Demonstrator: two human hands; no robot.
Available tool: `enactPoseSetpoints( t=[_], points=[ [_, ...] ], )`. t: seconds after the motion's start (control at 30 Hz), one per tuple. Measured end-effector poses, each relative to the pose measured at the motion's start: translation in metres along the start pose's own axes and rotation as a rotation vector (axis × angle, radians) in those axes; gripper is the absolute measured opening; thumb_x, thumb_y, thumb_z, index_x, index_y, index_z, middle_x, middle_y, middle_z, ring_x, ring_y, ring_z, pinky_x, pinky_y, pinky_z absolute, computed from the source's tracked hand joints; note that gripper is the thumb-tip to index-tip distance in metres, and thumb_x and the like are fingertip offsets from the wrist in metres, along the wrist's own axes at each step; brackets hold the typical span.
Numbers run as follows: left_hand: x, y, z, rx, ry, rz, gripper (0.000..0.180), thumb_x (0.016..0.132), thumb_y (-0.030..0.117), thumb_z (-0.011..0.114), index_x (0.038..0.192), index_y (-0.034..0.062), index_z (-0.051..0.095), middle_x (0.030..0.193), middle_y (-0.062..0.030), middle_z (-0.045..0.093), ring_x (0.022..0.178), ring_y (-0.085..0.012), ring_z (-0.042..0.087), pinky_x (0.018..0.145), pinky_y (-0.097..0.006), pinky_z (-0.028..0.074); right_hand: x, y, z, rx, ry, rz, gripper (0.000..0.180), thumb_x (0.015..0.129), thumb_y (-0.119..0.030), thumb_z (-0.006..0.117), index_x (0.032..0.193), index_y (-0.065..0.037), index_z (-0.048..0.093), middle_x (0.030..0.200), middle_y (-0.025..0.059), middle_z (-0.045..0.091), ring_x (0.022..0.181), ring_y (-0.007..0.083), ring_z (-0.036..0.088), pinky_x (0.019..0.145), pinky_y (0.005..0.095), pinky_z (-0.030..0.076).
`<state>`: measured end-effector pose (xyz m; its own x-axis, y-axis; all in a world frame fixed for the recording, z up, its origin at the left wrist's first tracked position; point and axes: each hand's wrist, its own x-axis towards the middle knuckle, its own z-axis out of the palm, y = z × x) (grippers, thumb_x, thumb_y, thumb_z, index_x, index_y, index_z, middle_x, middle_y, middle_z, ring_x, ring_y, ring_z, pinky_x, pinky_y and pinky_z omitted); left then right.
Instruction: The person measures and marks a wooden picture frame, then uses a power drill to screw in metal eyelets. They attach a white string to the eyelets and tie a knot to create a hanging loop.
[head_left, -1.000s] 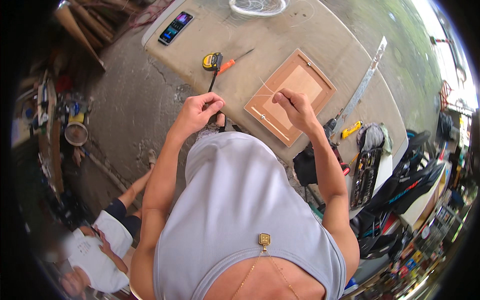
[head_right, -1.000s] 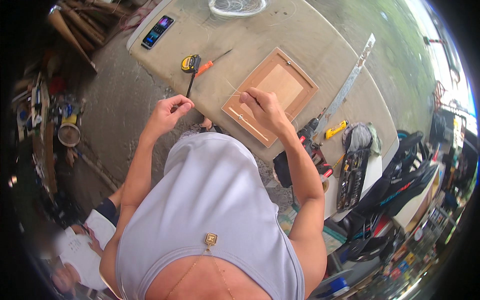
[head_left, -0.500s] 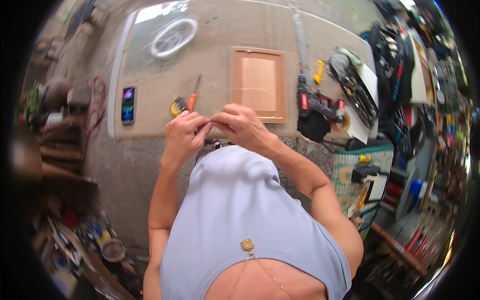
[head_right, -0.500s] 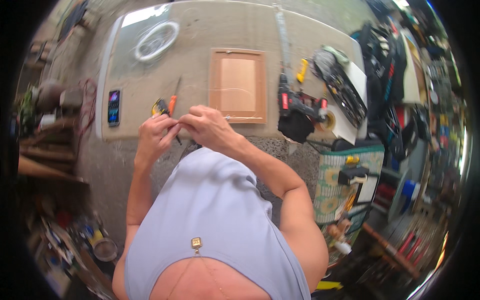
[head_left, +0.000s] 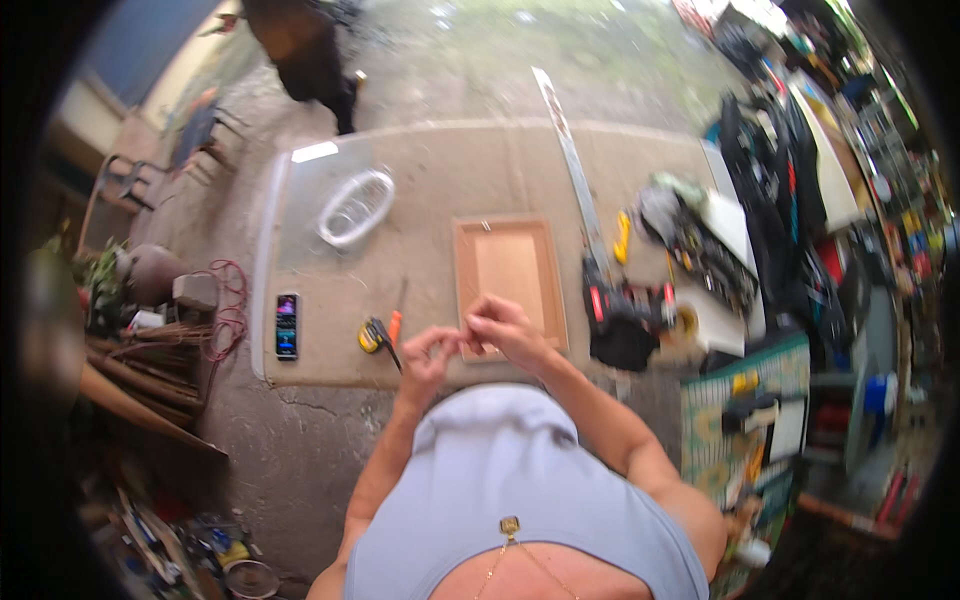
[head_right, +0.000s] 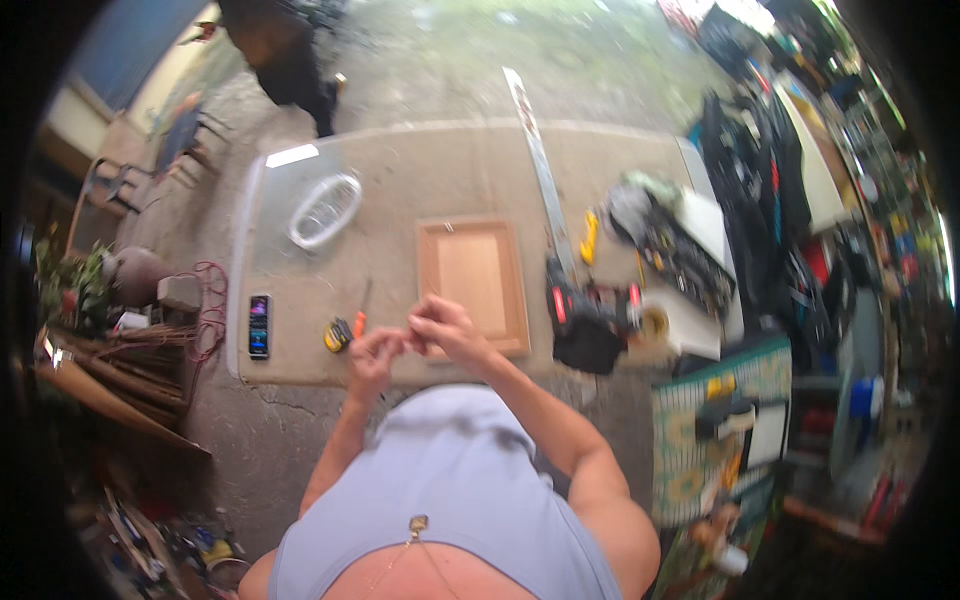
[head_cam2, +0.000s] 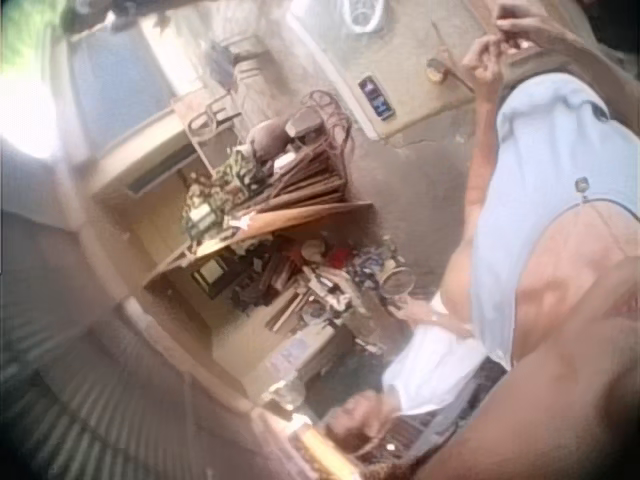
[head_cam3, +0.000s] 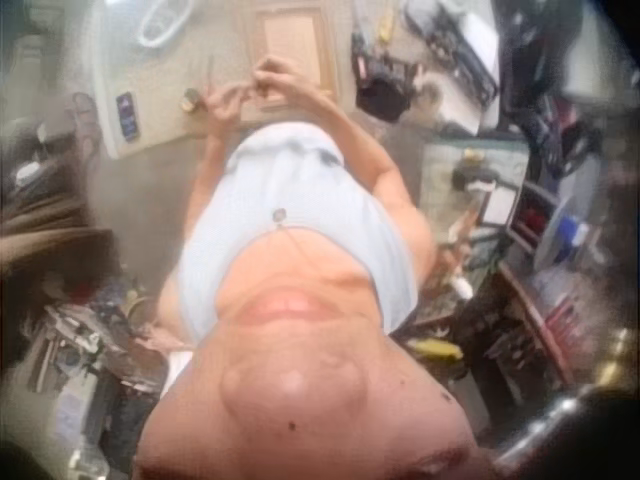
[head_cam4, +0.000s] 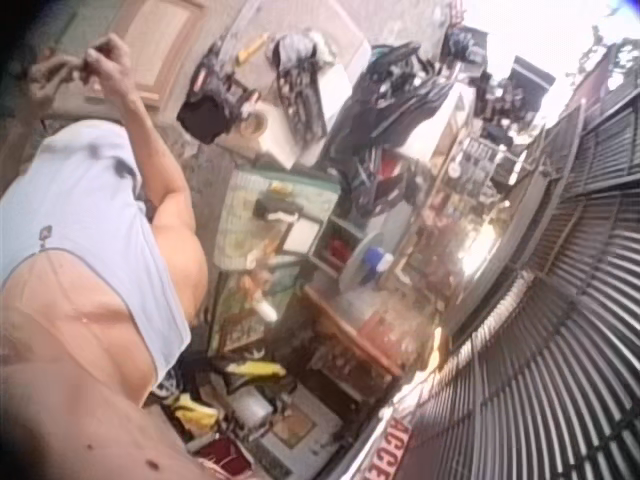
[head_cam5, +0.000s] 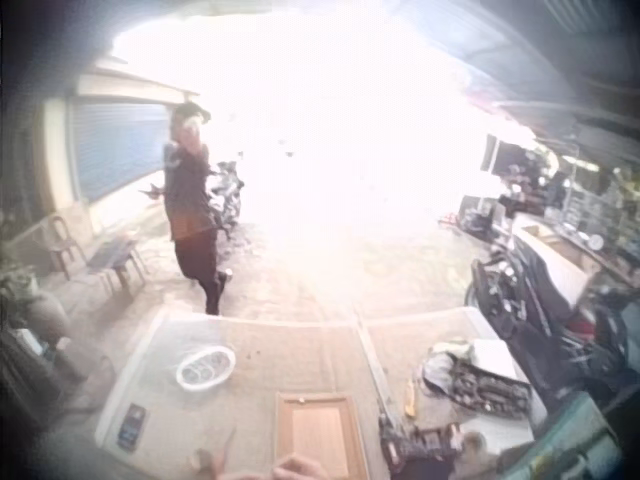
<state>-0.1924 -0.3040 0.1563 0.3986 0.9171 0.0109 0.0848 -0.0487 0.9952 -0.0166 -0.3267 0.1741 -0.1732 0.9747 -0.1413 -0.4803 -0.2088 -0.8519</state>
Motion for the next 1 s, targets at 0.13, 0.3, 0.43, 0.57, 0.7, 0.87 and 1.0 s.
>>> enactPoseSetpoints(
  t=[0.13, 0.3, 0.43, 0.57, 0.7, 0.87, 1.0],
  points=[
    [0.006, 0.009, 0.02, 0.118, 0.16, -0.051, 0.013, 0.085, 0.011, 0.06, 0.081, -0.0007, 0.065, 0.06, -0.0006, 0.055, 0.056, -0.005, 0.046, 0.049, -0.022, 0.036, 0.038, -0.005, -0.121, -0.49, 0.39, -0.135, 0.017, 0.089, -0.016, 0.054, 0.094, -0.001, 0.06, 0.08, 0.0087, 0.065, 0.07, 0.0173, 0.062, 0.06, 0.0281, 0.05],
    [-0.014, 0.007, 0.022, 0.202, 0.422, -0.08, 0.014, 0.085, 0.013, 0.06, 0.081, 0.0003, 0.065, 0.058, -0.0002, 0.054, 0.054, -0.0049, 0.044, 0.048, -0.022, 0.036, 0.059, -0.008, -0.345, -1.468, 1.012, 0.164, 0.035, 0.072, -0.022, 0.061, 0.103, -0.005, 0.062, 0.105, 0.0226, 0.058, 0.1, 0.0359, 0.054, 0.088, 0.0426, 0.043],
    [-0.03, -0.004, 0.032, 0.238, 0.578, -0.119, 0.015, 0.084, 0.016, 0.06, 0.083, 0.0021, 0.066, 0.057, 0.0001, 0.052, 0.051, -0.0055, 0.043, 0.047, -0.023, 0.037, 0.048, 0.011, -0.408, -1.484, 0.987, 0.424, 0.038, 0.071, -0.012, 0.06, 0.108, -0.011, 0.052, 0.118, 0.0222, 0.045, 0.105, 0.0384, 0.051, 0.089, 0.0457, 0.043],
    [-0.026, 0.005, 0.047, 0.181, 0.58, -0.228, 0.017, 0.085, 0.017, 0.059, 0.085, 0.0023, 0.066, 0.056, 0.0, 0.051, 0.051, -0.0055, 0.043, 0.048, -0.023, 0.039, 0.057, 0.037, -0.497, -1.701, 1.03, 0.348, 0.031, 0.077, -0.004, 0.05, 0.108, -0.005, 0.052, 0.105, 0.0174, 0.054, 0.09, 0.0363, 0.058, 0.081, 0.0446, 0.046],
    [-0.031, 0.01, 0.041, 0.281, 0.591, -0.197, 0.018, 0.084, 0.019, 0.061, 0.085, 0.0018, 0.066, 0.057, -0.003, 0.054, 0.051, -0.007, 0.045, 0.049, -0.025, 0.039, 0.068, 0.014, -0.447, -0.672, 1.172, -0.213, 0.033, 0.082, -0.002, 0.046, 0.115, -0.007, 0.048, 0.102, 0.0115, 0.056, 0.089, 0.0265, 0.06, 0.072, 0.0389, 0.05],
    [-0.024, 0.012, 0.028, 0.309, 0.515, -0.188, 0.017, 0.084, 0.017, 0.062, 0.084, 0.0001, 0.066, 0.065, -0.0039, 0.062, 0.058, -0.0063, 0.052, 0.054, -0.023, 0.042, 0.032, -0.064, -0.27, 0.228, 0.619, -0.346, 0.05, 0.089, -0.001, 0.047, 0.135, -0.013, 0.032, 0.115, 0.0116, 0.053, 0.092, 0.0227, 0.06, 0.07, 0.0288, 0.052],
    [-0.017, 0.016, 0.012, 0.261, 0.44, -0.173, 0.016, 0.084, 0.016, 0.062, 0.083, -0.0001, 0.065, 0.064, -0.0026, 0.06, 0.057, -0.005, 0.048, 0.052, -0.022, 0.04, 0.019, -0.068, -0.194, 0.322, 0.316, -0.338, 0.067, 0.087, 0.002, 0.051, 0.143, -0.011, 0.017, 0.121, 0.0164, 0.049, 0.093, 0.0245, 0.059, 0.076, 0.0294, 0.052]
  ],
)
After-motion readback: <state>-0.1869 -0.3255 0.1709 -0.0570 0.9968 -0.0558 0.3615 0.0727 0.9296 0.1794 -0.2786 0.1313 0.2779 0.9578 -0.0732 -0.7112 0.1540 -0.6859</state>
